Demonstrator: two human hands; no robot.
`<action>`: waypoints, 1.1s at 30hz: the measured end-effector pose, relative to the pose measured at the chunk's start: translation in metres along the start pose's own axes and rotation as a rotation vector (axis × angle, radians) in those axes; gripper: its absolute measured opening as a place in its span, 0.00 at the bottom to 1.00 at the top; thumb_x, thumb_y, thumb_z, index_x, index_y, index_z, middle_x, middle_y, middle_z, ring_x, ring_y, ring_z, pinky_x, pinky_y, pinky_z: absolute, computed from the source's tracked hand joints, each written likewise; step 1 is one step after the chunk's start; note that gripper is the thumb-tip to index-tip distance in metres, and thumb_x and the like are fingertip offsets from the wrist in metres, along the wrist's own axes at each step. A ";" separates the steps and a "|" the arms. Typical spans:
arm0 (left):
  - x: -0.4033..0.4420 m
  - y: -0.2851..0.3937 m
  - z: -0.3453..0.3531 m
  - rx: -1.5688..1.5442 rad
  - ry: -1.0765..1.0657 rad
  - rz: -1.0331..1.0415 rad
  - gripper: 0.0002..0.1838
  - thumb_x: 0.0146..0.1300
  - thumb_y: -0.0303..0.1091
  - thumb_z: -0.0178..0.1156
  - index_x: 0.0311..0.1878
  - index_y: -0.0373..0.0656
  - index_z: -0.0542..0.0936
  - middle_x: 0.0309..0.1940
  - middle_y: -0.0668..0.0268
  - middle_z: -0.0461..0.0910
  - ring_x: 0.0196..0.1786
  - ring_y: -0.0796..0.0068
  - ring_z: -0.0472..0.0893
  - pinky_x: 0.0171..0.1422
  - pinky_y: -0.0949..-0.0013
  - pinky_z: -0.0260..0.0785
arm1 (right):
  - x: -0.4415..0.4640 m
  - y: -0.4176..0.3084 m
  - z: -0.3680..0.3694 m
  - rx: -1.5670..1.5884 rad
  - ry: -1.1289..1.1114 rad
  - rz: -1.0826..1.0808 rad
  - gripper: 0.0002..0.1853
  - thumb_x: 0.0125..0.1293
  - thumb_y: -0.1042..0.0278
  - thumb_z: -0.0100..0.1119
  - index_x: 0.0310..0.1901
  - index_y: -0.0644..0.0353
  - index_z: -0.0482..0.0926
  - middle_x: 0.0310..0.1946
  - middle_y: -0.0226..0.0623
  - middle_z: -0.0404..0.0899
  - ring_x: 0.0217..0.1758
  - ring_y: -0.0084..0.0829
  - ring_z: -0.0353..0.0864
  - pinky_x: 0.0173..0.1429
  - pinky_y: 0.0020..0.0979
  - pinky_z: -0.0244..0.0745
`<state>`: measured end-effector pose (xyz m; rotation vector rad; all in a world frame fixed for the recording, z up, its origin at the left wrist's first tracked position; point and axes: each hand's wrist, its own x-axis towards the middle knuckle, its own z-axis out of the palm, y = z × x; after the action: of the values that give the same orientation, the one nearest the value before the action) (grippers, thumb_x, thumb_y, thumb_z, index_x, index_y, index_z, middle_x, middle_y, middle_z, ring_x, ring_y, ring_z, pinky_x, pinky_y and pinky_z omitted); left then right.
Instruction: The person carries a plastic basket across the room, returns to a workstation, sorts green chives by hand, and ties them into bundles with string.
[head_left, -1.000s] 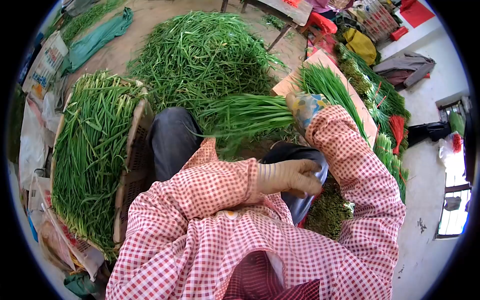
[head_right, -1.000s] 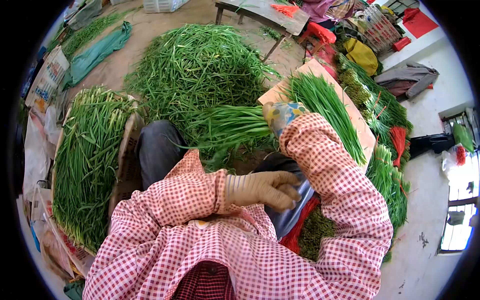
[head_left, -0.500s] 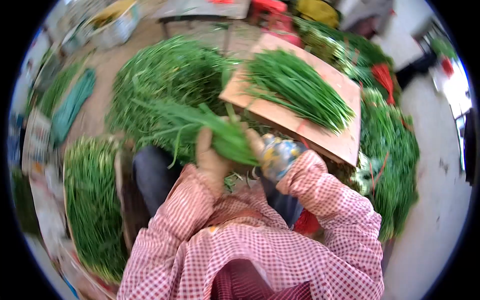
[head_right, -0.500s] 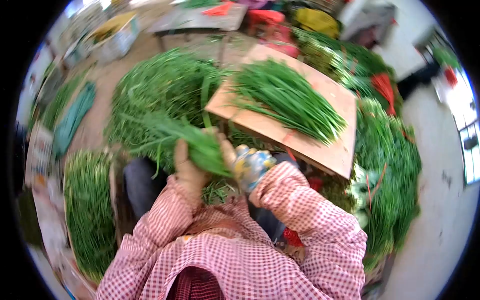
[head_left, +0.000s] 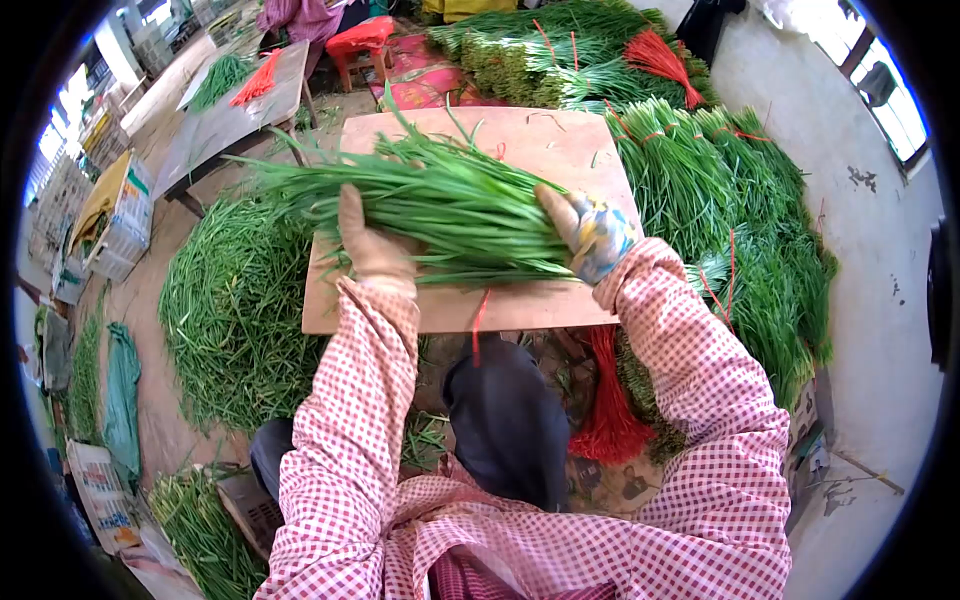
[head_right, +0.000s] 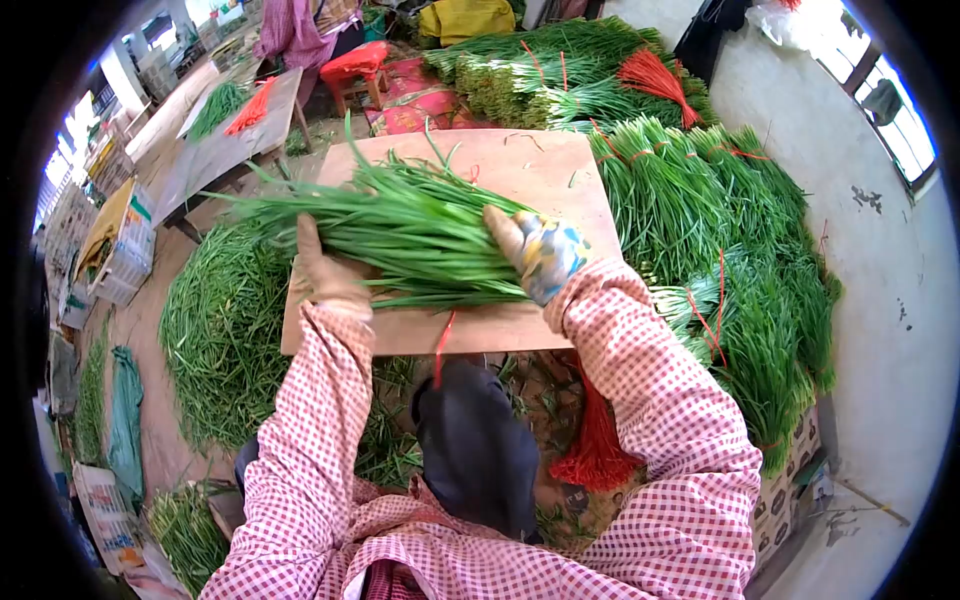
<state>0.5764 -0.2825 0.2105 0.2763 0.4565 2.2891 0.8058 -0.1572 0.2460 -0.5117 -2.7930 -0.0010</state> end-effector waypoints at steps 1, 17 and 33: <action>0.015 0.003 0.000 0.058 0.116 0.036 0.30 0.55 0.51 0.66 0.55 0.40 0.75 0.52 0.60 0.77 0.55 0.59 0.75 0.63 0.51 0.68 | 0.002 0.008 -0.001 -0.064 0.006 0.029 0.29 0.62 0.76 0.44 0.67 0.51 0.60 0.50 0.50 0.75 0.49 0.51 0.78 0.52 0.42 0.75; 0.020 -0.028 0.074 1.689 -0.939 0.326 0.56 0.33 0.46 0.78 0.68 0.42 0.62 0.62 0.56 0.67 0.65 0.57 0.67 0.72 0.60 0.56 | 0.040 0.028 0.046 0.201 -0.460 0.785 0.22 0.70 0.53 0.43 0.55 0.60 0.74 0.47 0.48 0.80 0.55 0.44 0.78 0.58 0.39 0.72; 0.033 -0.109 0.028 2.415 -1.192 0.061 0.71 0.21 0.68 0.74 0.72 0.44 0.54 0.71 0.50 0.56 0.74 0.50 0.52 0.76 0.45 0.37 | -0.010 0.044 0.065 0.316 -0.225 0.409 0.40 0.47 0.72 0.65 0.66 0.53 0.63 0.57 0.49 0.69 0.62 0.49 0.69 0.64 0.41 0.68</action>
<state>0.6348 -0.1820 0.1938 2.2945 2.0020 0.0145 0.8112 -0.1156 0.1789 -1.0391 -2.7621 0.6079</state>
